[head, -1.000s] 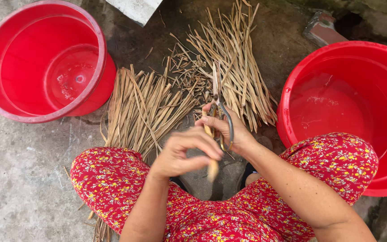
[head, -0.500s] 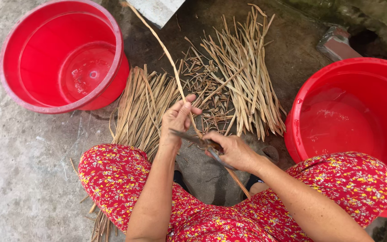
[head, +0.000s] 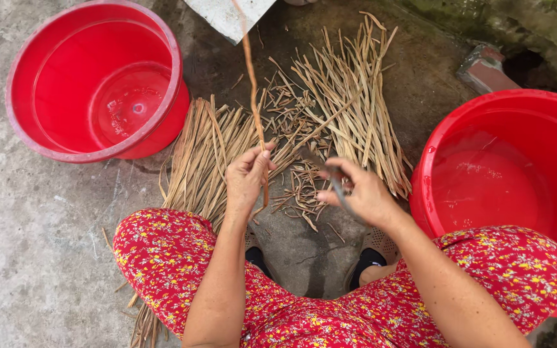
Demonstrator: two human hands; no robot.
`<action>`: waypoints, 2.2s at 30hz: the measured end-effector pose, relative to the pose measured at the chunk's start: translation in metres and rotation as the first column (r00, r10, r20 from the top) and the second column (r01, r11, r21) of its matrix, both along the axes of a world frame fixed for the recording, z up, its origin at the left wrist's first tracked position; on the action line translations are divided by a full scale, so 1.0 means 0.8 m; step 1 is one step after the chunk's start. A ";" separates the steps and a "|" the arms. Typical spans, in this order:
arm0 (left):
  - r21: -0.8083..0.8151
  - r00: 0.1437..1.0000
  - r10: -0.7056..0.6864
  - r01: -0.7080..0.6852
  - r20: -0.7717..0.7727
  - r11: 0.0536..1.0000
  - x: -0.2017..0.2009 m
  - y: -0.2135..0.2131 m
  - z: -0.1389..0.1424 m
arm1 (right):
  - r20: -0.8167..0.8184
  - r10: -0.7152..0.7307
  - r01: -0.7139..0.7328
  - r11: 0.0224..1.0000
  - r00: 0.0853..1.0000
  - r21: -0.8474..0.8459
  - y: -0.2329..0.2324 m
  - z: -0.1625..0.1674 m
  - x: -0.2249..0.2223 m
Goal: The person sits on the ground and trims dried plant strips with scissors, cutting off ends and peeling edges one strip at a time. They sort the trimmed strips into a pile on the left and discard scraps in the middle, with two red water-filled basins beside them.
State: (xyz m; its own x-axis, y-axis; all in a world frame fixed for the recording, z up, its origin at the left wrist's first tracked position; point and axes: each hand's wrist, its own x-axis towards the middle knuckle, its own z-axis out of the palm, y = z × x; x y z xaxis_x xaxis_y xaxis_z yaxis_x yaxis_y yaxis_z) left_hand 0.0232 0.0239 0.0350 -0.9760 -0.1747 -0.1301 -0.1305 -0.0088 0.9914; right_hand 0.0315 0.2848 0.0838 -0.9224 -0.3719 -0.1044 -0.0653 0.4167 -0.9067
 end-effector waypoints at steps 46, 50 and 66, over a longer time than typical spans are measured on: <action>0.511 0.987 0.158 -0.115 -0.041 0.852 0.008 -0.043 0.014 | 0.393 -0.294 0.268 0.956 0.871 0.120 -0.031 -0.060 -0.011; 0.380 0.982 0.184 -0.189 0.050 0.906 0.004 -0.043 -0.012 | -0.256 -0.428 0.440 0.898 0.867 -0.015 0.045 -0.083 -0.070; -0.561 0.976 0.009 0.117 0.217 0.820 -0.037 0.050 -0.138 | 0.167 -0.561 0.558 0.655 0.811 -0.510 0.062 0.027 -0.030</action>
State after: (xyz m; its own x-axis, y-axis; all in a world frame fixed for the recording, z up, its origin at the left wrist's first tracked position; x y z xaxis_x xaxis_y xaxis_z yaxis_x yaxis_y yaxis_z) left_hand -0.0064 0.0639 -0.0755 -0.9493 -0.2269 -0.2178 -0.3101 0.5591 0.7689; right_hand 0.0076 0.3347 0.1055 -0.9738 0.2214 -0.0523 0.0191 -0.1496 -0.9886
